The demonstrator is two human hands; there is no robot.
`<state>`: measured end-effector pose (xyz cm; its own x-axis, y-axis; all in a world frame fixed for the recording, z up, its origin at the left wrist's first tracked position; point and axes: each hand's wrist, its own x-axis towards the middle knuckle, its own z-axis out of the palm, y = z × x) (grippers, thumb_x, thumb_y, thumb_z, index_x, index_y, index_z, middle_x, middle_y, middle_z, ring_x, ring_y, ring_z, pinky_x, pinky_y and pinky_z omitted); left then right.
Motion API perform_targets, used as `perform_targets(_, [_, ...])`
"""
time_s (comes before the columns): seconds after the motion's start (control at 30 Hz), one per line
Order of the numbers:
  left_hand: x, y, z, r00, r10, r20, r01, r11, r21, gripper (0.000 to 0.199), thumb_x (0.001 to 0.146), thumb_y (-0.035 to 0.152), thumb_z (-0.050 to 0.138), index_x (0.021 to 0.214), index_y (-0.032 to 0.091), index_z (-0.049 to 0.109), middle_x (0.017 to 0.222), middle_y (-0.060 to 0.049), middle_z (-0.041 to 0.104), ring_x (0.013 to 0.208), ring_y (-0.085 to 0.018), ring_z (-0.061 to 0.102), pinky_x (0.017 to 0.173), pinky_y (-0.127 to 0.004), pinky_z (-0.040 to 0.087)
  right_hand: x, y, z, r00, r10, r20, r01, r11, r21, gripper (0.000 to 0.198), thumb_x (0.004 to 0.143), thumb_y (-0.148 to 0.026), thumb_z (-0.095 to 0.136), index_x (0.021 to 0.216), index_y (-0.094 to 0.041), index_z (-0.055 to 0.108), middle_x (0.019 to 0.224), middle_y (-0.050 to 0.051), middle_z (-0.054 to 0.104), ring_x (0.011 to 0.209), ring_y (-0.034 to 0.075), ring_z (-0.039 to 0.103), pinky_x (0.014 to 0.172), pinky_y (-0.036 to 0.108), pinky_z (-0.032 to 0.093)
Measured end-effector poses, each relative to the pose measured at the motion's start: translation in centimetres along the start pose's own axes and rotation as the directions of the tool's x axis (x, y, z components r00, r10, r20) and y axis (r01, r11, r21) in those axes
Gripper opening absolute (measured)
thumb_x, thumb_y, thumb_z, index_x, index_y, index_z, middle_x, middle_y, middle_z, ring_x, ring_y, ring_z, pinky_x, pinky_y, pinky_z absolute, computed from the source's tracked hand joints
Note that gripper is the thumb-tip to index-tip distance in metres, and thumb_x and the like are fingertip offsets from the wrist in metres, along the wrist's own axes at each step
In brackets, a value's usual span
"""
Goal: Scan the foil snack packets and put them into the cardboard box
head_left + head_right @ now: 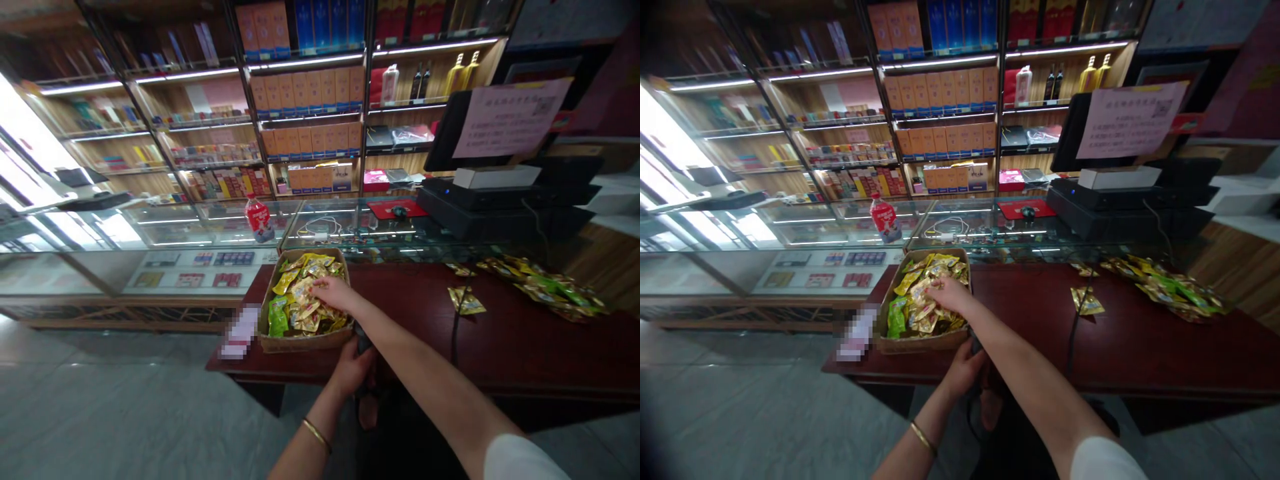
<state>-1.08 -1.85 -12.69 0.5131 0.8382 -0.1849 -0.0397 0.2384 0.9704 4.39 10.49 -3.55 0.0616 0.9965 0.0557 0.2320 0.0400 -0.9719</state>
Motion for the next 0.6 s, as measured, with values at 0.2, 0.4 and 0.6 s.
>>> perform_targets(0.2, [0.1, 0.1, -0.1, 1.000, -0.017, -0.020, 0.018, 0.999, 0.047, 0.043, 0.079, 0.059, 0.070, 0.084, 0.020, 0.053, 0.050, 0.006, 0.055, 0.033, -0.011, 0.050, 0.032, -0.020, 0.040, -4.2, 2.7, -7.4, 0.949, -0.163, -0.271, 0.130, 0.982, -0.138, 0.017, 0.085, -0.035, 0.066, 0.099, -0.028, 0.074, 0.089, -0.002, 0.079, 0.079, 0.019, 0.073, 0.073, 0.030, 0.057])
perform_targets(0.4, [0.0, 0.8, 0.1, 1.000, 0.025, -0.007, -0.024, 0.997, 0.073, 0.045, 0.078, 0.061, 0.070, 0.082, 0.019, 0.054, 0.052, 0.006, 0.056, 0.032, -0.010, 0.050, 0.031, -0.019, 0.038, -11.1, 9.6, -24.8, 0.558, -0.090, -0.825, -0.191, 0.953, -0.234, 0.050, 0.084, -0.034, 0.050, 0.127, -0.009, 0.058, 0.128, 0.024, 0.064, 0.117, 0.034, 0.061, 0.106, 0.053, 0.042])
perform_targets(0.6, [0.0, 0.9, 0.3, 0.999, 0.025, -0.046, -0.020, 0.994, 0.108, 0.047, 0.077, 0.062, 0.070, 0.083, 0.019, 0.053, 0.051, 0.007, 0.056, 0.032, -0.010, 0.049, 0.031, -0.019, 0.039, -10.8, 15.2, -32.1, 0.468, 0.068, -0.881, -0.508, 0.836, -0.205, 0.067, 0.072, -0.032, 0.069, 0.134, -0.009, 0.058, 0.124, 0.026, 0.068, 0.116, 0.040, 0.064, 0.099, 0.051, 0.048])
